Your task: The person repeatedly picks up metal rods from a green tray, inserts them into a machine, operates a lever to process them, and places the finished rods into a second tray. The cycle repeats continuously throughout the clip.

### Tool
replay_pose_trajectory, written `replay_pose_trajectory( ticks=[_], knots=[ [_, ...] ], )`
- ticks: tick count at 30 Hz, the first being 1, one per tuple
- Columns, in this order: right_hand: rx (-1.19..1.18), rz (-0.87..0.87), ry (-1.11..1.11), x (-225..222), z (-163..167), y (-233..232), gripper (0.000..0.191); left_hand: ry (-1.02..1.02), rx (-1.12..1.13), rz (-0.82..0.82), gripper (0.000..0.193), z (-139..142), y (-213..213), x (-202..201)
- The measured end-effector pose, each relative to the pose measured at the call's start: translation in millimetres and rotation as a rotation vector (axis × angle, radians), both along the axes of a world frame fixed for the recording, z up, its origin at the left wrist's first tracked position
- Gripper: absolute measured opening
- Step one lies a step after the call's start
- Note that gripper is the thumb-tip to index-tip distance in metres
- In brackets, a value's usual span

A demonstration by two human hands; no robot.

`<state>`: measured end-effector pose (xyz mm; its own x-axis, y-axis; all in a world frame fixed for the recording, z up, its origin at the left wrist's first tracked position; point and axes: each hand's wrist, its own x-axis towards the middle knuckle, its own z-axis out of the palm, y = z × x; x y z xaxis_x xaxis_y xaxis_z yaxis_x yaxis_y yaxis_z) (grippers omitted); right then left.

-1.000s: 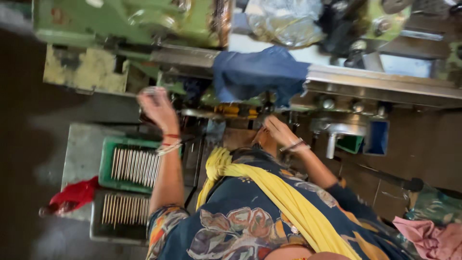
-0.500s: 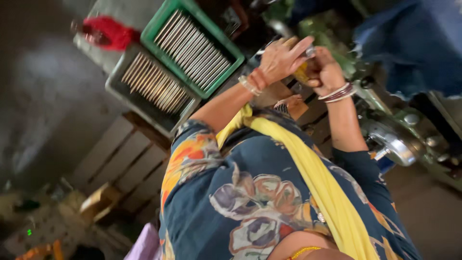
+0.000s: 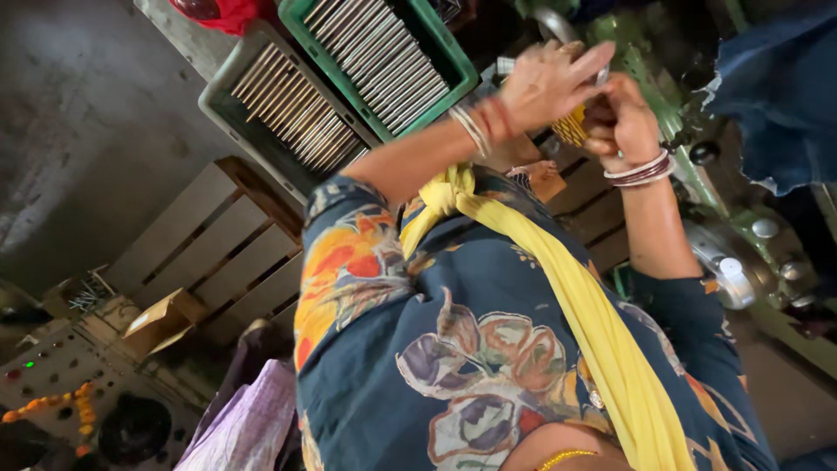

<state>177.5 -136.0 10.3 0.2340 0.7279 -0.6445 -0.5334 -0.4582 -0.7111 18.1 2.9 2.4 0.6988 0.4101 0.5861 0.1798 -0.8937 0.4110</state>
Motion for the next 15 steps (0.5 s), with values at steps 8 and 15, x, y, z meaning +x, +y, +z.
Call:
replay_pose_trajectory(
  ticks=[8, 15],
  knots=[
    [0.308, -0.404, -0.364, 22, -66, -5, 0.006, -0.061, -0.677, 0.387, 0.030, -12, -67, 13],
    [0.125, -0.361, -0.114, 57, -28, -111, 0.015, 0.536, -0.226, 0.929, 0.038, -72, 78, -148]
  ],
)
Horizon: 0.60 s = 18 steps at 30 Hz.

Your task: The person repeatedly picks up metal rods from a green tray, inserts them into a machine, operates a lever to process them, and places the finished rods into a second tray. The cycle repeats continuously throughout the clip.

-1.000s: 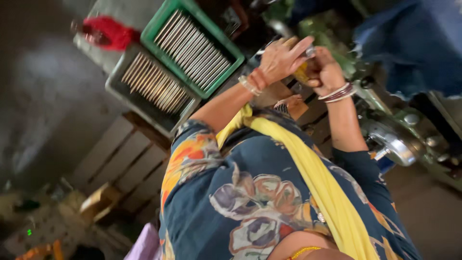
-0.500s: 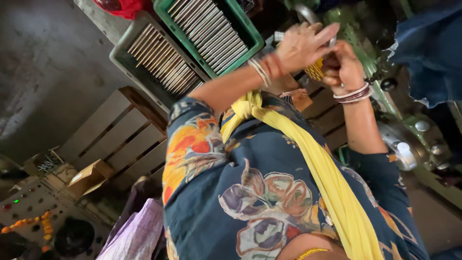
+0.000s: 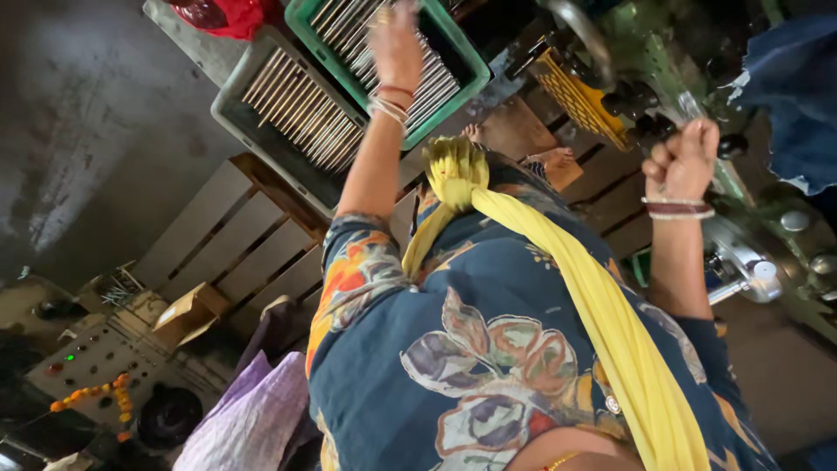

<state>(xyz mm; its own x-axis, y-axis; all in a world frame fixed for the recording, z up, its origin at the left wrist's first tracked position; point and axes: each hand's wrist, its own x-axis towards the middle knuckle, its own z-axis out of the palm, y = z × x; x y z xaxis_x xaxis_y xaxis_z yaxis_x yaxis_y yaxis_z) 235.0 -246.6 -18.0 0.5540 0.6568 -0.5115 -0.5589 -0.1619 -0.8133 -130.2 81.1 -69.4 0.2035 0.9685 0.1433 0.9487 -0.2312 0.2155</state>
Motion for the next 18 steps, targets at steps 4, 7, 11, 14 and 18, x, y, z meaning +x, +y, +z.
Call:
replay_pose_trajectory(
  ticks=[4, 7, 11, 14, 18],
  knots=[
    [-0.035, -0.046, 0.068, -4, -3, -31, 0.019, -0.040, 0.061, -0.025, 0.024, -20, 21, -46],
    [-0.012, -0.073, 0.091, -8, -11, -36, 0.019, -0.103, -0.032, -0.032, 0.021, -23, 16, -55],
    [0.003, -0.067, 0.054, -2, -9, -30, 0.018, -0.164, -0.246, 0.002, 0.024, -8, 18, -54],
    [0.032, -0.068, 0.046, 6, -3, -19, 0.019, -0.102, 0.048, -0.323, 0.044, -2, 19, -53],
    [0.051, -0.059, 0.032, 10, 0, -6, 0.020, -0.051, 0.222, -0.677, 0.041, -16, 16, -58]
  ],
)
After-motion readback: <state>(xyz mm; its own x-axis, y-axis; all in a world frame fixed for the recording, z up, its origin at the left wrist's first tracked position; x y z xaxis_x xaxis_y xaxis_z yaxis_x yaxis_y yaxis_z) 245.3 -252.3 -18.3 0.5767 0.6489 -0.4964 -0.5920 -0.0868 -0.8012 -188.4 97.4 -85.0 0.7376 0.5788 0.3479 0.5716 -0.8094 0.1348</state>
